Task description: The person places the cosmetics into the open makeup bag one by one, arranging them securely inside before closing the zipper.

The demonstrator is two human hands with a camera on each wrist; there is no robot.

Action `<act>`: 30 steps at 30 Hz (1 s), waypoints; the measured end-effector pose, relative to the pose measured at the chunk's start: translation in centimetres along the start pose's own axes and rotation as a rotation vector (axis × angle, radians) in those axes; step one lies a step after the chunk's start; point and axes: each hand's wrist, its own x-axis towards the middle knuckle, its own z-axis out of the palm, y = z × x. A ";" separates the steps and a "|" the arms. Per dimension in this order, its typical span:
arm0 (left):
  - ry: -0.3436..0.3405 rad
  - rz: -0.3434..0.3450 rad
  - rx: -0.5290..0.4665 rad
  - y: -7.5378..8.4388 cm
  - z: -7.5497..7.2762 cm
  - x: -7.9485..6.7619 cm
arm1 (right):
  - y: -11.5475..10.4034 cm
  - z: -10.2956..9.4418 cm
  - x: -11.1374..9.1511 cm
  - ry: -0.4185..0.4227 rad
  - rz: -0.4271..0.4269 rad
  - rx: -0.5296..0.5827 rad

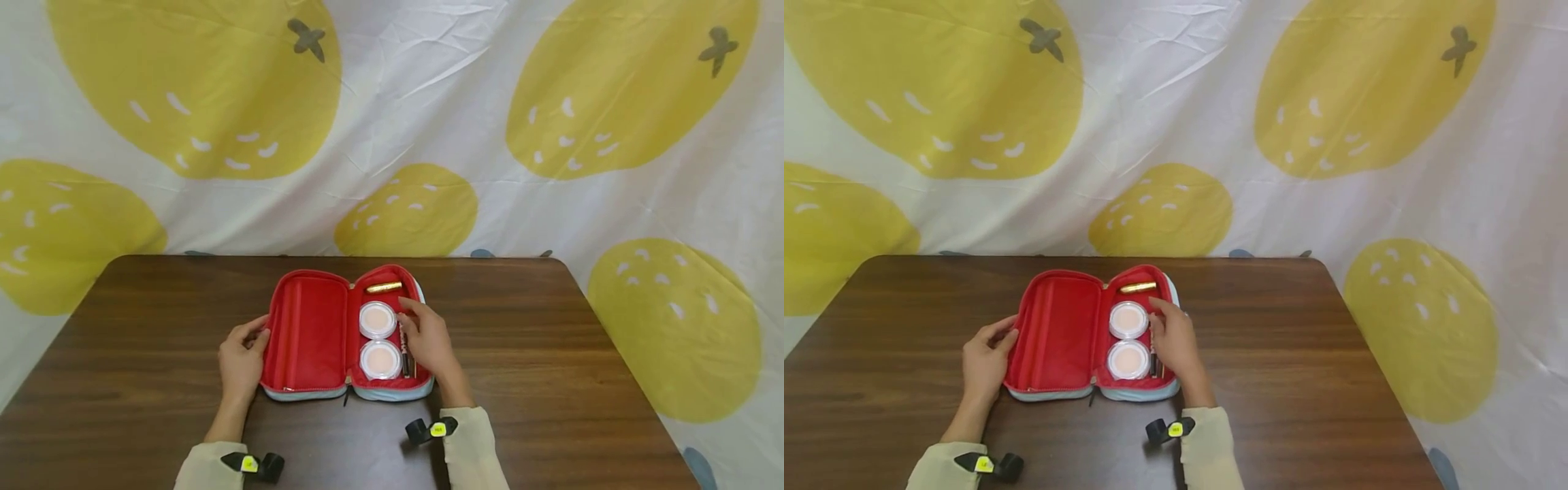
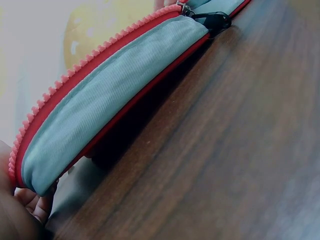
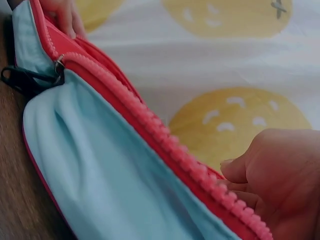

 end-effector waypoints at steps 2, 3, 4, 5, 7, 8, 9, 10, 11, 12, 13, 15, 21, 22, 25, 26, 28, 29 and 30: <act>0.000 -0.002 0.005 0.0 0.0 0.0 | 0.1 -0.1 0.0 0.009 -0.024 -0.018; -0.002 -0.003 0.006 0.0 0.0 0.0 | 0.1 -0.2 0.0 0.013 -0.029 -0.018; -0.003 -0.003 0.007 0.0 -0.1 0.0 | 0.0 -0.2 0.0 0.012 -0.032 -0.014; -0.004 -0.004 0.005 0.1 -0.1 0.0 | 0.0 -0.2 0.0 0.012 -0.031 -0.008; -0.005 -0.004 0.005 0.1 -0.1 0.0 | -0.1 -0.2 0.0 0.009 -0.020 0.009; -0.005 -0.004 0.004 0.1 -0.1 0.0 | -0.1 -0.2 0.0 0.007 -0.014 0.018; -0.005 -0.002 0.004 0.2 -0.1 0.0 | -0.2 -0.2 -0.1 0.004 -0.008 0.024; -0.004 -0.002 0.004 0.2 -0.1 0.0 | -0.2 -0.2 -0.1 0.001 -0.004 0.027; -0.004 -0.003 0.005 0.2 -0.1 0.0 | -0.2 -0.2 -0.1 -0.001 -0.002 0.030; -0.004 -0.002 0.006 0.2 -0.1 0.0 | -0.2 -0.3 -0.1 -0.002 0.000 0.034; -0.004 -0.002 0.008 0.2 -0.1 0.0 | -0.2 -0.3 -0.1 0.000 0.002 0.041; -0.003 -0.003 0.013 0.2 -0.1 0.0 | -0.2 -0.4 -0.1 0.006 0.009 0.070; -0.006 0.005 0.016 0.2 0.1 -0.1 | -0.4 -1.9 -0.5 0.057 0.079 0.171; -0.006 0.006 0.015 0.2 0.1 -0.1 | -0.4 -2.2 -0.5 0.065 0.093 0.182; -0.006 0.004 0.002 0.2 0.1 -0.1 | -0.3 -3.1 -0.7 0.101 0.120 0.192; -0.007 0.003 -0.004 0.2 0.0 -0.1 | -0.2 -3.3 -0.7 0.116 0.123 0.194; -0.006 -0.002 -0.012 0.2 0.0 -0.1 | 0.0 -3.8 -0.7 0.147 0.123 0.189; -0.007 -0.004 -0.016 0.2 0.0 -0.1 | 0.2 -4.0 -0.8 0.162 0.125 0.176; -0.006 -0.004 -0.015 0.2 -0.1 -0.1 | 0.5 -4.1 -0.8 0.175 0.127 0.164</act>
